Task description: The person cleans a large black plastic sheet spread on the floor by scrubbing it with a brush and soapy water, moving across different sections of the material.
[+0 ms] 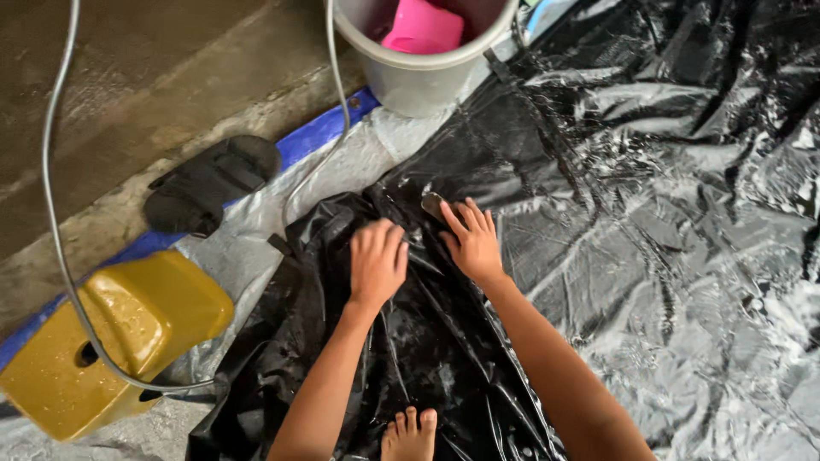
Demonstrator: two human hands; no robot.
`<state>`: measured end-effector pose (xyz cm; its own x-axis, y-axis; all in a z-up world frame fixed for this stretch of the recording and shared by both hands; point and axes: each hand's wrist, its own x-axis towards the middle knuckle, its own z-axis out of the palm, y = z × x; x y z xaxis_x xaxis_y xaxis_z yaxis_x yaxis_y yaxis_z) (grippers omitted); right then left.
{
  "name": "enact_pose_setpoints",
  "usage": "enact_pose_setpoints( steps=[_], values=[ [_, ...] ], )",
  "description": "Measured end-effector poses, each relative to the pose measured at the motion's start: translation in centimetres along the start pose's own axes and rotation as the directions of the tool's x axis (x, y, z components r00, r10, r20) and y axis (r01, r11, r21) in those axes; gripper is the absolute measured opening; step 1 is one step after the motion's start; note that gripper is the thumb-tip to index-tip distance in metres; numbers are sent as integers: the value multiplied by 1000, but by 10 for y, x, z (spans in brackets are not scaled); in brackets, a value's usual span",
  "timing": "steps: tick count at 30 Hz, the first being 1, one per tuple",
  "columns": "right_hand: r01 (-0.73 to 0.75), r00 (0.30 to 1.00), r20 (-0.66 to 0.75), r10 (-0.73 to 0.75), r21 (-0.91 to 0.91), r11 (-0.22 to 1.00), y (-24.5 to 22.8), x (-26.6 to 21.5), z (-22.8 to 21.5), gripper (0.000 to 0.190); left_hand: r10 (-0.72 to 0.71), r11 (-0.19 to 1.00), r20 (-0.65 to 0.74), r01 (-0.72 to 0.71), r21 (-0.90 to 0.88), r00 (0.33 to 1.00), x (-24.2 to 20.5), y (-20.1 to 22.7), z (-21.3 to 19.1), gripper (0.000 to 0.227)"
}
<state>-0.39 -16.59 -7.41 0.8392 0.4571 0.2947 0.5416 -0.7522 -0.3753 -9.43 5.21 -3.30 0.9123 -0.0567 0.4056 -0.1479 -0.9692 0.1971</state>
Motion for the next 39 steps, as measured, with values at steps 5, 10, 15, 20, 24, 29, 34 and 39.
enact_pose_setpoints(
  steps=[5, 10, 15, 20, 24, 29, 34, 39],
  values=[
    [-87, 968, 236, 87, -12, 996, 10, 35, -15, 85, -268, 956, 100, 252, 148, 958, -16, -23, -12, 88],
    [-94, 946, 311, 96, -20, 995, 29, 45, -31, 76, -293, 897, 65, 250, 365, 954, -54, -40, -14, 79],
    [-160, 917, 363, 166, -47, 986, 29, 40, -26, 84, -442, 897, 385, 402, 182, 810, -81, -66, -23, 65],
    [-233, 901, 372, 225, -25, 972, 26, 43, -22, 68, -305, 940, 49, 292, 179, 951, -17, -88, -40, 30],
    [-256, 890, 370, 266, -76, 964, 15, 50, -16, 70, -183, 957, 169, 136, 257, 968, 31, -80, -14, 43],
    [-214, 926, 302, 228, -79, 974, -1, 47, -9, 71, -287, 948, 394, 199, 249, 873, 38, -71, -10, 42],
    [-90, 971, 225, 80, 35, 995, -24, 52, 0, 63, -298, 945, 437, 198, 259, 849, 15, -87, -12, 30],
    [-72, 970, 236, 58, 54, 996, -32, 52, 6, 60, -224, 958, 211, 174, 229, 951, -29, -97, -18, 13]
  ],
)
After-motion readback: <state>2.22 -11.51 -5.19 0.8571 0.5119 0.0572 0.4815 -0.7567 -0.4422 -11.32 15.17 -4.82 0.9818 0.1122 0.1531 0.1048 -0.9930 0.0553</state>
